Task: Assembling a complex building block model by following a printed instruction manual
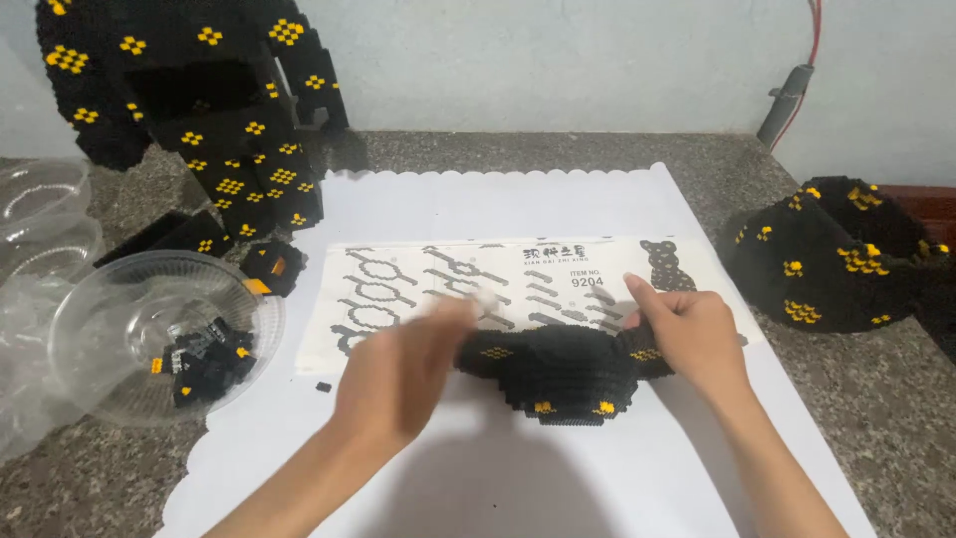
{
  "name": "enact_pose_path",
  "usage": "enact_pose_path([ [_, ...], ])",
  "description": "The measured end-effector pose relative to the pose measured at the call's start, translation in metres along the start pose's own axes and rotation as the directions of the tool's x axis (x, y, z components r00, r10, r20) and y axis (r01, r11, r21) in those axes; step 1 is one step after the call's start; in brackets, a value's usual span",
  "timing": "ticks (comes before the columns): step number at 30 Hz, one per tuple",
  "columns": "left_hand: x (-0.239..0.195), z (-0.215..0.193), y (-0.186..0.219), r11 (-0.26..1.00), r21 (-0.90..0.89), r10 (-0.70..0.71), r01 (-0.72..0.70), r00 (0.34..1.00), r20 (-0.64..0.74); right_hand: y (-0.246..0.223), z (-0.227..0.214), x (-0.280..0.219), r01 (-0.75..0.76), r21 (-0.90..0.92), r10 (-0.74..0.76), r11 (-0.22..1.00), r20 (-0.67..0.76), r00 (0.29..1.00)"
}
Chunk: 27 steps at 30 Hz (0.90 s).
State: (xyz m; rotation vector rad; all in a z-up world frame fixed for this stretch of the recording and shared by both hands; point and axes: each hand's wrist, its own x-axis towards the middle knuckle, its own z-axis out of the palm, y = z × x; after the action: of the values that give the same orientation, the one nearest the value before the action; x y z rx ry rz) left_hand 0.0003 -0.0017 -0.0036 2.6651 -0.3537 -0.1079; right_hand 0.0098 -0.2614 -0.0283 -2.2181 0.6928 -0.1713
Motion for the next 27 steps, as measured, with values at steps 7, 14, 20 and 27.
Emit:
enact_pose_path([
  [7, -0.004, 0.006, -0.009, 0.968, -0.177, 0.134, -0.179, 0.962, -0.239, 0.001, 0.001, 0.001, 0.01, -0.032, -0.011, 0.999, -0.011, 1.0],
  [14, 0.005, 0.005, -0.015, 0.997, -0.07, 0.023, -0.04, 0.975, -0.22, 0.007, 0.003, 0.001, 0.06, 0.017, -0.059, 0.998, -0.03, 0.998],
  [20, 0.031, 0.027, -0.043, 0.994, -0.058, -0.102, 0.09, 0.961, -0.258, 0.01, 0.005, 0.003, 0.132, 0.02, -0.131, 0.991, -0.052, 0.99],
  [27, 0.039, 0.047, -0.064, 0.999, 0.02, -0.046, 0.05, 0.986, -0.161, 0.016, 0.005, 0.003, 0.131, -0.003, -0.131, 0.991, -0.074, 0.989],
])
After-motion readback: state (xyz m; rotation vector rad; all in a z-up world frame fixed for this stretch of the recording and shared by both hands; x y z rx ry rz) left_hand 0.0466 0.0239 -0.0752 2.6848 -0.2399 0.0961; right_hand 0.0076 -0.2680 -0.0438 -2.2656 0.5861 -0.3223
